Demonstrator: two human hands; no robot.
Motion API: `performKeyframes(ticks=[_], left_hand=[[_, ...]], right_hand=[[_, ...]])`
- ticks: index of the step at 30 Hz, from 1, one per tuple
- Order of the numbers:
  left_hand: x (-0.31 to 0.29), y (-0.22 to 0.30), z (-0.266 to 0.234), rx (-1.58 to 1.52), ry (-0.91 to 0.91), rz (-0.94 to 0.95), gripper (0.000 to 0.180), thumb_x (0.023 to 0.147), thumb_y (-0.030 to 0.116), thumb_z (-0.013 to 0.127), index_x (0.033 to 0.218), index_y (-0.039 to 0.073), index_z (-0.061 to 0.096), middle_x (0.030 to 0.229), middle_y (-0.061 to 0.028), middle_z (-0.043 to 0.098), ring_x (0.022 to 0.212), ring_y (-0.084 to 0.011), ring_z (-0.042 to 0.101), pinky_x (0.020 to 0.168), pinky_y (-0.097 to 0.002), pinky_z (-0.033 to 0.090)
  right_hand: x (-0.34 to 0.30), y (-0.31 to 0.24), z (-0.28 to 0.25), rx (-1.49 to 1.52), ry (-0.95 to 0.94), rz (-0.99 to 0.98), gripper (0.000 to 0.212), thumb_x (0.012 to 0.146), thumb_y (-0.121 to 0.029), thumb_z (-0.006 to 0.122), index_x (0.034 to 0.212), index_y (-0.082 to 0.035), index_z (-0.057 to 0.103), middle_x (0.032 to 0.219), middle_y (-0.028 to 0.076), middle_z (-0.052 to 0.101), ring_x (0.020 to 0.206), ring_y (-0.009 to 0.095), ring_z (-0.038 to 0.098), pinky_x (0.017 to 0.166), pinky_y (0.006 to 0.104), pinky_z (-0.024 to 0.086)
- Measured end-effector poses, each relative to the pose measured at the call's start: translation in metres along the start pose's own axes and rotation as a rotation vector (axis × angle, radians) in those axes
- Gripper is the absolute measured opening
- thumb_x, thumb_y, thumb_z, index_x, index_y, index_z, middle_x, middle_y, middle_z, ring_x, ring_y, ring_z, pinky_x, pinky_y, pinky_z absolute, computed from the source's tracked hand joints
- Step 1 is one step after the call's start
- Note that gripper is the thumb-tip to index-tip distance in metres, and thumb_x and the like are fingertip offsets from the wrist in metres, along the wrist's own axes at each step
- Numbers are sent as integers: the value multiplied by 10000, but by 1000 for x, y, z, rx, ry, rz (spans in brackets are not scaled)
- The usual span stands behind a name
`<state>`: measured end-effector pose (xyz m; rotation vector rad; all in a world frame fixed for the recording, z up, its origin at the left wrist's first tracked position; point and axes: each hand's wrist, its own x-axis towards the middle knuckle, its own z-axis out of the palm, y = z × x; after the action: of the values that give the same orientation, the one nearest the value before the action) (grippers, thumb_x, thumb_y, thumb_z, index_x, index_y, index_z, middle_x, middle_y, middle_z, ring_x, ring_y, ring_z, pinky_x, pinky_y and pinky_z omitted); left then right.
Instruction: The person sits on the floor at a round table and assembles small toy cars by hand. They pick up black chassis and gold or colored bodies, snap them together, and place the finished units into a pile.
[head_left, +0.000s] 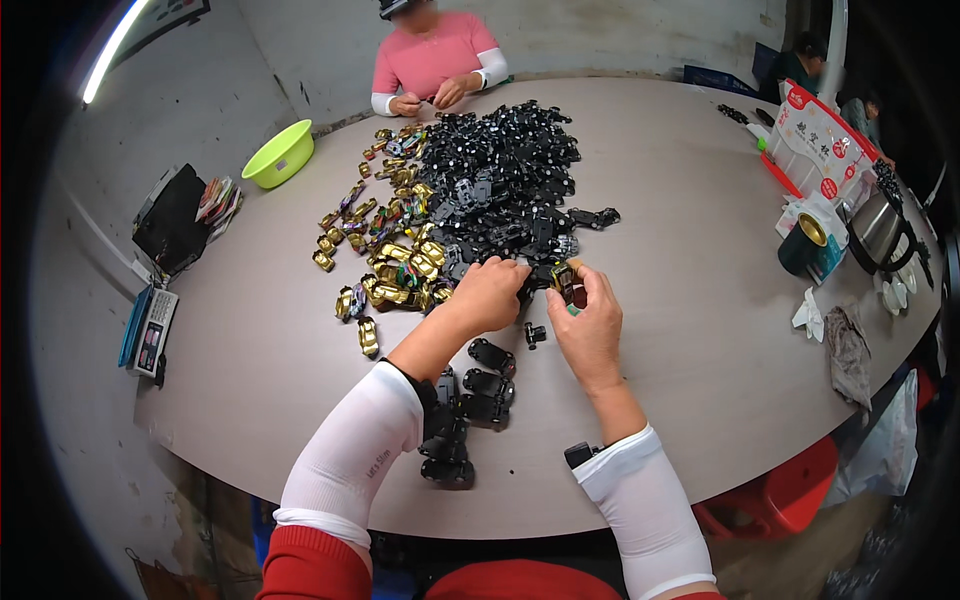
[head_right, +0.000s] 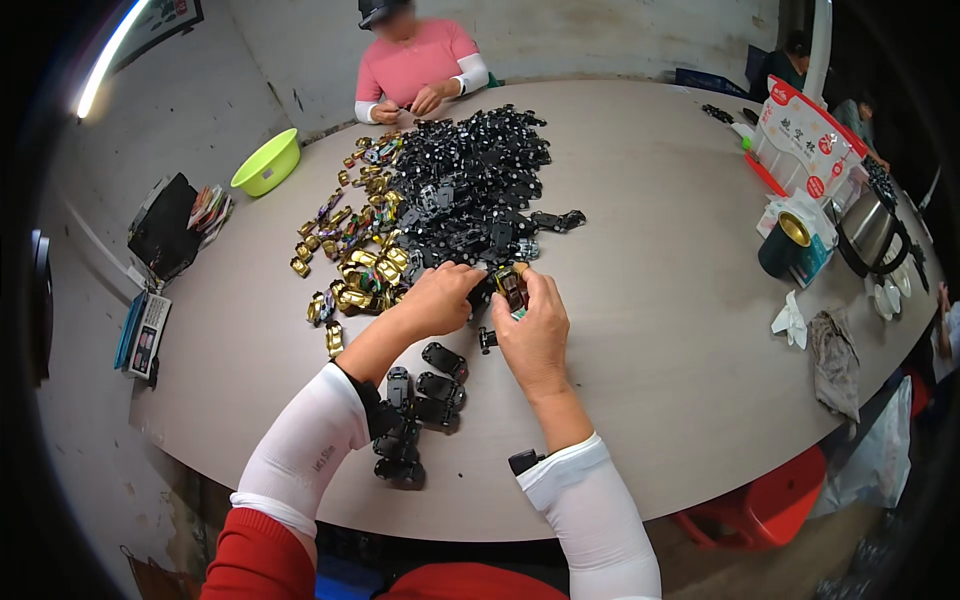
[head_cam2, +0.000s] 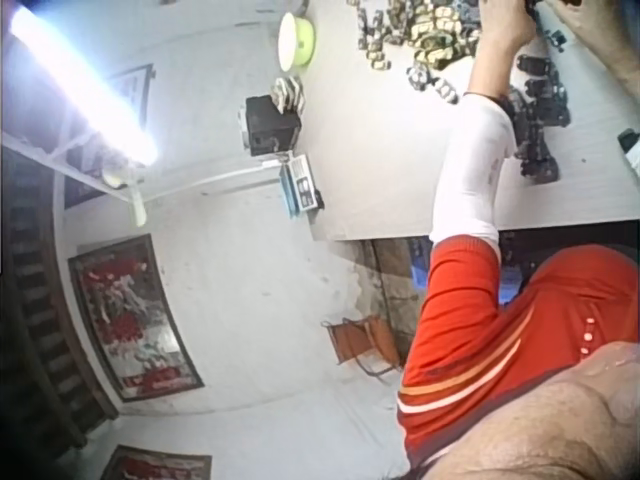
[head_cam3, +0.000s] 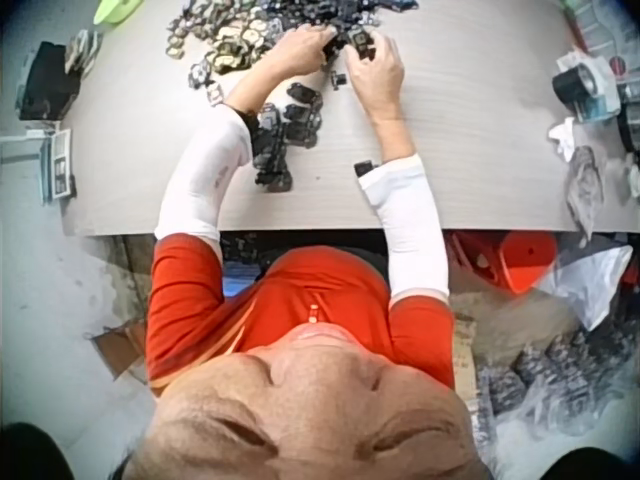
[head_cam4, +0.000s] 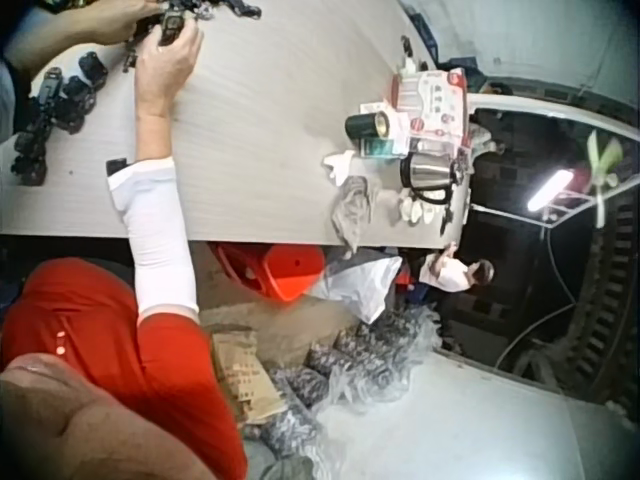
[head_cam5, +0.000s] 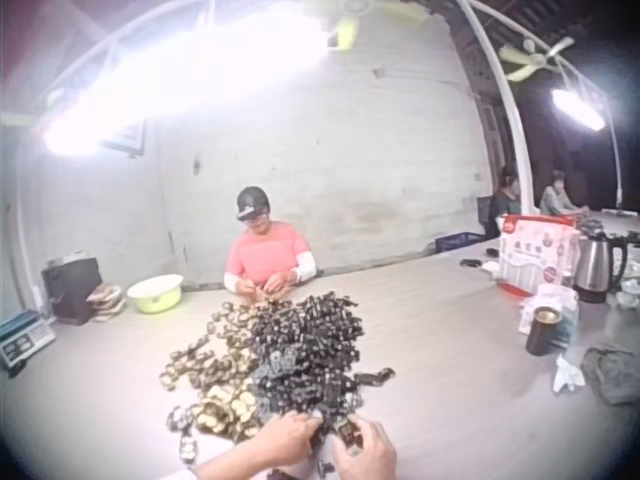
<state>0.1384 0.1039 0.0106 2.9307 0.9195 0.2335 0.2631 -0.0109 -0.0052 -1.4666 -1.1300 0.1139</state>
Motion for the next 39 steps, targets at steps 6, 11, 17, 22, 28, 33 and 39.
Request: performKeyframes(ticks=[6,11,17,22,28,33,39], left_hand=[[-2,0,2,-47,38,-20,463,759,-40,526,1218,20,540,1076,-189,599,1048,-333,553,866,-425,462],[-4,-9,4,-156,138,-107,416,747,-55,523,1156,4,569,1027,-175,607,990,-349,554,874,-416,458],[-21,-8,-19,29,74,43,362,724,-3,577,1083,32,600,1051,-89,601,1023,-293,535,852,-405,437],[-21,-13,-1,148,1,48,347,718,39,636,1064,54,617,1015,-62,581,1004,-256,523,836,-393,421],[-11,-13,11,224,61,97,110,729,28,594,837,24,613,893,-105,561,903,-277,549,774,-383,450],[-11,-14,17,169,158,101,55,730,1,549,767,4,590,850,-140,561,863,-309,559,778,-386,470],[-8,-26,4,-42,340,-104,116,802,36,556,894,6,619,845,-182,625,855,-349,612,780,-426,495]], right_hand=[[0,2,1,8,-6,8,367,765,-76,691,1087,29,549,938,140,583,804,270,610,731,357,503],[0,1,2,44,5,15,351,764,-74,693,1074,26,564,935,134,593,790,257,617,726,350,507],[0,2,1,46,12,31,353,763,-81,697,1078,20,570,934,126,599,784,246,621,723,347,509],[-2,0,4,54,-5,26,357,765,-90,698,1080,19,570,933,128,599,790,251,620,729,345,506],[-1,-1,2,60,-12,37,357,760,-90,700,1072,21,570,924,130,596,780,253,614,720,349,501],[-1,-1,1,46,-7,32,356,759,-88,699,1070,24,569,916,130,593,768,250,611,709,350,501],[-1,-3,0,52,-17,43,357,763,-77,694,1081,27,570,922,123,601,764,228,621,709,331,509]])
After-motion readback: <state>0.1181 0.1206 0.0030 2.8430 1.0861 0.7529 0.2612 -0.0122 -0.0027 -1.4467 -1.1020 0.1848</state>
